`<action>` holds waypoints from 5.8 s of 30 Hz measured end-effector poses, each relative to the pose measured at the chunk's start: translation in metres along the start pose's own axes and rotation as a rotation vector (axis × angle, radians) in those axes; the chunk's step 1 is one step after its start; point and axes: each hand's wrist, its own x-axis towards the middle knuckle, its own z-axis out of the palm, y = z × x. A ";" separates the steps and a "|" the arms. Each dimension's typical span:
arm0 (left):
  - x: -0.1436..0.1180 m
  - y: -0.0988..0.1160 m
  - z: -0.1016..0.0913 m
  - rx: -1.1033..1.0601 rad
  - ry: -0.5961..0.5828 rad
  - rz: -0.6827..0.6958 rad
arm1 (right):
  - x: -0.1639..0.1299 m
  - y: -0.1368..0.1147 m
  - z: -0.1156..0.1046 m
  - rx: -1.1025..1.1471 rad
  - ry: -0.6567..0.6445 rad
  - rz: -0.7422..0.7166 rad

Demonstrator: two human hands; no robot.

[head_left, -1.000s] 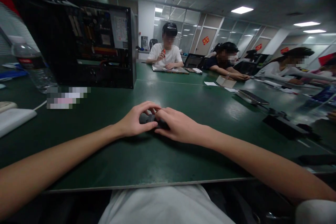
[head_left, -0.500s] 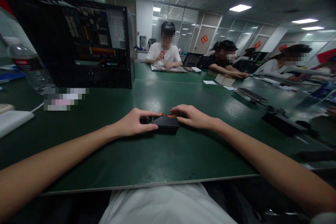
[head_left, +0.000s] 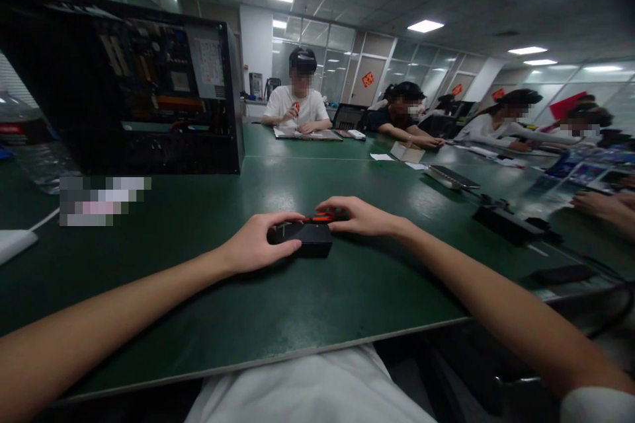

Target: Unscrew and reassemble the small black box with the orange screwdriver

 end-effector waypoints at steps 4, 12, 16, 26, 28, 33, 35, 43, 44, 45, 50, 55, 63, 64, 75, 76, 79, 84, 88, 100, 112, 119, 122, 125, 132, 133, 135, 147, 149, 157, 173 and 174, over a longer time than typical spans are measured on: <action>0.002 0.002 0.007 -0.025 0.012 -0.034 | 0.005 0.002 0.009 -0.053 0.014 -0.038; 0.008 0.007 0.005 0.010 -0.010 -0.007 | -0.003 -0.022 -0.033 0.147 0.406 0.015; 0.016 0.010 0.003 0.007 -0.036 -0.008 | 0.000 -0.059 -0.070 -0.038 0.387 -0.051; 0.016 0.011 0.013 -0.070 -0.045 -0.050 | 0.025 -0.132 -0.119 -0.227 0.013 -0.155; 0.016 0.012 0.014 -0.085 -0.052 -0.064 | 0.026 -0.134 -0.119 -0.189 0.000 -0.131; 0.017 0.015 0.015 -0.072 -0.038 -0.098 | 0.025 -0.128 -0.120 -0.191 -0.061 -0.207; 0.017 0.015 0.015 -0.080 -0.053 -0.095 | 0.026 -0.123 -0.121 -0.209 -0.083 -0.239; 0.015 0.015 0.015 -0.115 -0.045 -0.082 | 0.033 -0.116 -0.116 -0.172 -0.133 -0.241; 0.015 0.015 0.015 -0.114 -0.051 -0.085 | 0.033 -0.116 -0.115 -0.162 -0.137 -0.239; 0.015 0.015 0.015 -0.111 -0.057 -0.088 | 0.033 -0.116 -0.116 -0.155 -0.140 -0.236; 0.016 0.014 0.015 -0.091 -0.061 -0.100 | 0.032 -0.116 -0.118 -0.169 -0.138 -0.227; 0.015 0.011 0.016 -0.092 -0.052 -0.097 | 0.033 -0.112 -0.119 -0.152 -0.145 -0.232; 0.014 0.015 0.016 -0.069 -0.037 -0.125 | 0.037 -0.112 -0.117 -0.123 -0.148 -0.206; 0.014 0.016 0.016 -0.067 -0.034 -0.127 | 0.037 -0.112 -0.117 -0.126 -0.151 -0.204; 0.013 0.014 0.017 -0.065 -0.030 -0.108 | 0.037 -0.113 -0.117 -0.111 -0.175 -0.169; 0.013 0.014 0.017 -0.068 -0.031 -0.107 | 0.037 -0.113 -0.117 -0.110 -0.171 -0.168; 0.013 0.015 0.017 -0.071 -0.033 -0.106 | 0.037 -0.111 -0.117 -0.105 -0.152 -0.170; 0.013 0.014 0.015 -0.066 -0.027 -0.096 | 0.039 -0.110 -0.116 -0.090 -0.155 -0.186; 0.013 0.012 0.015 -0.068 -0.031 -0.083 | 0.039 -0.110 -0.116 -0.096 -0.162 -0.185; 0.014 0.004 0.006 -0.001 -0.080 0.009 | 0.035 -0.129 -0.106 -0.215 -0.192 -0.315; 0.009 -0.008 -0.017 0.037 -0.163 0.009 | 0.037 -0.141 -0.091 -0.195 -0.178 -0.424; 0.009 -0.009 -0.017 0.021 -0.171 -0.025 | 0.039 -0.139 -0.091 -0.206 -0.204 -0.411; 0.009 -0.008 -0.017 0.014 -0.159 -0.018 | 0.038 -0.139 -0.091 -0.199 -0.226 -0.415; 0.009 -0.008 -0.016 0.022 -0.156 -0.013 | 0.037 -0.139 -0.092 -0.203 -0.243 -0.414; 0.008 -0.008 -0.017 0.034 -0.152 0.004 | 0.036 -0.141 -0.092 -0.206 -0.264 -0.404; 0.008 -0.008 -0.017 0.032 -0.150 0.009 | 0.037 -0.141 -0.091 -0.206 -0.264 -0.404; 0.008 -0.007 -0.018 0.023 -0.161 0.018 | 0.037 -0.141 -0.090 -0.205 -0.267 -0.407; 0.020 0.018 0.011 0.090 -0.042 0.120 | 0.020 -0.153 -0.079 -0.423 -0.139 -0.337; 0.022 0.021 0.016 0.177 -0.064 0.134 | 0.008 -0.145 -0.082 -0.487 -0.125 -0.266; 0.017 0.015 0.029 0.268 0.056 0.101 | -0.070 -0.046 -0.082 -0.545 -0.218 -0.029; 0.016 0.016 0.034 0.270 0.085 0.113 | -0.076 -0.020 -0.049 -0.466 -0.081 -0.173; 0.016 0.016 0.034 0.272 0.084 0.111 | -0.075 -0.019 -0.049 -0.467 -0.084 -0.179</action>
